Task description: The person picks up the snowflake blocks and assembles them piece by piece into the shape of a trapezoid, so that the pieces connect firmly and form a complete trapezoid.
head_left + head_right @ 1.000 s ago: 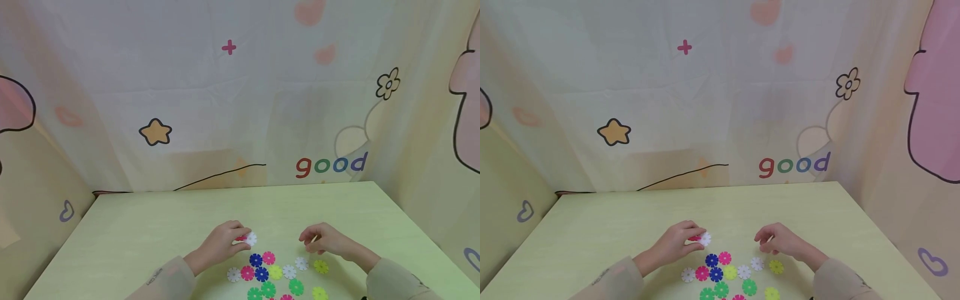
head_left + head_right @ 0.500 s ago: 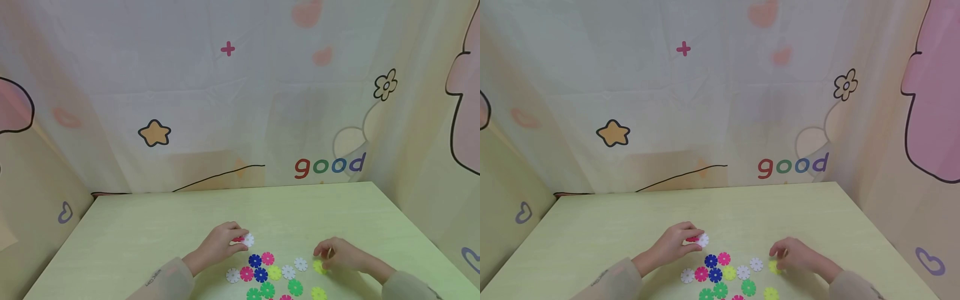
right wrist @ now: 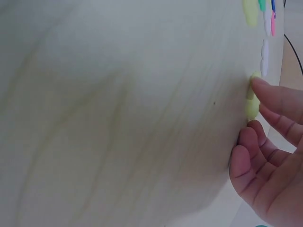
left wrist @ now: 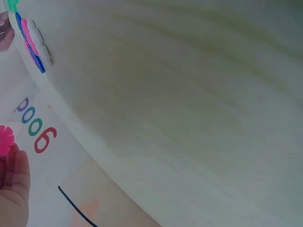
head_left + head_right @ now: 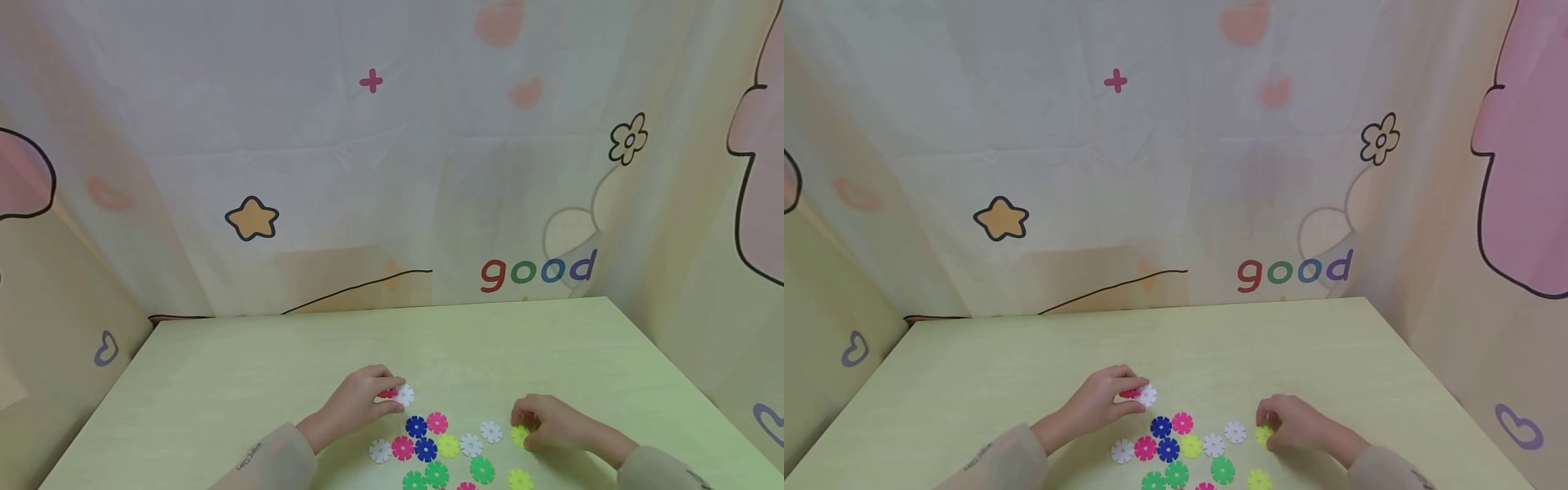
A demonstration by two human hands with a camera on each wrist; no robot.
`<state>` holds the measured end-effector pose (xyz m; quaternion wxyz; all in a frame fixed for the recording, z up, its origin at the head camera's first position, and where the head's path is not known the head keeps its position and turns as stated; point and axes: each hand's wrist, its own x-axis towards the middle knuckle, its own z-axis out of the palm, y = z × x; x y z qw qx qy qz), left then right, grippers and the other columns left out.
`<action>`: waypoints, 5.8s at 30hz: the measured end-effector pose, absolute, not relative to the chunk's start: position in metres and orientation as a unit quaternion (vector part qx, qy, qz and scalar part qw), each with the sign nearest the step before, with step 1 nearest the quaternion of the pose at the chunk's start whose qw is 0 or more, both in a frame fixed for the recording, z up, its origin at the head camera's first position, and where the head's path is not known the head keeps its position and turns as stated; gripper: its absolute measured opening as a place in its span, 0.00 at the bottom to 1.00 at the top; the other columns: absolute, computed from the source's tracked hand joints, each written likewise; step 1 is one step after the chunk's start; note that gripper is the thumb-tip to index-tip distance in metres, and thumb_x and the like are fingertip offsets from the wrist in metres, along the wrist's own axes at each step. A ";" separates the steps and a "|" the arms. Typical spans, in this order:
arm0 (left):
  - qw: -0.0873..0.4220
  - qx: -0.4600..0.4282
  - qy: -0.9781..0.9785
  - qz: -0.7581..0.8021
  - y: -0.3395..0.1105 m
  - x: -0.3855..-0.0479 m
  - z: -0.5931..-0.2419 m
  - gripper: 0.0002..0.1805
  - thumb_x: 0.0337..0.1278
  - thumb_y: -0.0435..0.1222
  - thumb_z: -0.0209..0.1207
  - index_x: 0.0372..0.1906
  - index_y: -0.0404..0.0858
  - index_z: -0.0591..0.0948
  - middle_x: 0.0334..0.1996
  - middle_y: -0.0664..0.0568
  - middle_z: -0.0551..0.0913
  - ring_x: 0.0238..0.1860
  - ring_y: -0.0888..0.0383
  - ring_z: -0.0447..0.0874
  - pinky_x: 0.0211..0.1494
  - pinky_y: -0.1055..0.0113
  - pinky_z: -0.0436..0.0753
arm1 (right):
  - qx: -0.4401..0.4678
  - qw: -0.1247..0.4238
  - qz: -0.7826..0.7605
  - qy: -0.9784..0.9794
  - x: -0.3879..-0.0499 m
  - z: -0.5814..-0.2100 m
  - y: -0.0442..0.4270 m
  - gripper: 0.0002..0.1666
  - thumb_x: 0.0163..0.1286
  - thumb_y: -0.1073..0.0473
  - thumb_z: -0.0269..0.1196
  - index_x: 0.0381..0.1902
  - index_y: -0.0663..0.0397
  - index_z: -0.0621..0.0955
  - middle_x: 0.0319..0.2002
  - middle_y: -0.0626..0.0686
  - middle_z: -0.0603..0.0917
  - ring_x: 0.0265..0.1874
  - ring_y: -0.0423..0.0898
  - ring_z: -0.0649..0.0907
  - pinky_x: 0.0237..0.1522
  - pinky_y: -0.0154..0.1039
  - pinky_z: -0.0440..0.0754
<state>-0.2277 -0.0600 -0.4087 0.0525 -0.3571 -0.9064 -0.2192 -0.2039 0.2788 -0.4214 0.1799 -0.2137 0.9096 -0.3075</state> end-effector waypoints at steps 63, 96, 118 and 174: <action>-0.019 -0.329 -0.894 -0.303 -0.047 -0.223 -0.397 0.21 0.48 0.47 0.59 0.49 0.46 0.79 0.35 0.59 0.78 0.36 0.68 0.74 0.39 0.78 0.75 | -0.223 0.077 -0.463 0.854 -0.214 -0.383 0.165 0.05 0.57 0.68 0.60 0.33 0.60 0.77 0.28 0.53 0.79 0.26 0.42 0.77 0.31 0.27 0.77; 0.033 -0.382 -0.885 -0.264 -0.050 -0.219 -0.388 0.19 0.45 0.46 0.61 0.43 0.42 0.81 0.32 0.57 0.79 0.31 0.69 0.73 0.34 0.82 0.73 | -0.275 -0.055 -0.427 0.860 -0.203 -0.387 0.151 0.06 0.53 0.73 0.61 0.28 0.59 0.79 0.26 0.53 0.80 0.24 0.34 0.74 0.28 0.27 0.78; -0.010 -0.349 -0.890 -0.294 -0.048 -0.224 -0.393 0.19 0.50 0.44 0.59 0.49 0.45 0.78 0.45 0.56 0.80 0.47 0.61 0.78 0.48 0.68 0.77 | -0.243 0.012 -0.421 0.874 -0.211 -0.382 0.170 0.09 0.56 0.67 0.61 0.37 0.57 0.78 0.34 0.55 0.81 0.31 0.41 0.79 0.34 0.26 0.77; -0.037 -0.335 -0.895 -0.293 -0.059 -0.229 -0.402 0.19 0.48 0.41 0.61 0.48 0.42 0.78 0.44 0.55 0.81 0.48 0.58 0.77 0.51 0.63 0.76 | -0.237 0.281 -0.326 0.871 -0.185 -0.421 0.217 0.12 0.51 0.65 0.65 0.32 0.45 0.78 0.28 0.45 0.74 0.28 0.38 0.71 0.33 0.29 0.71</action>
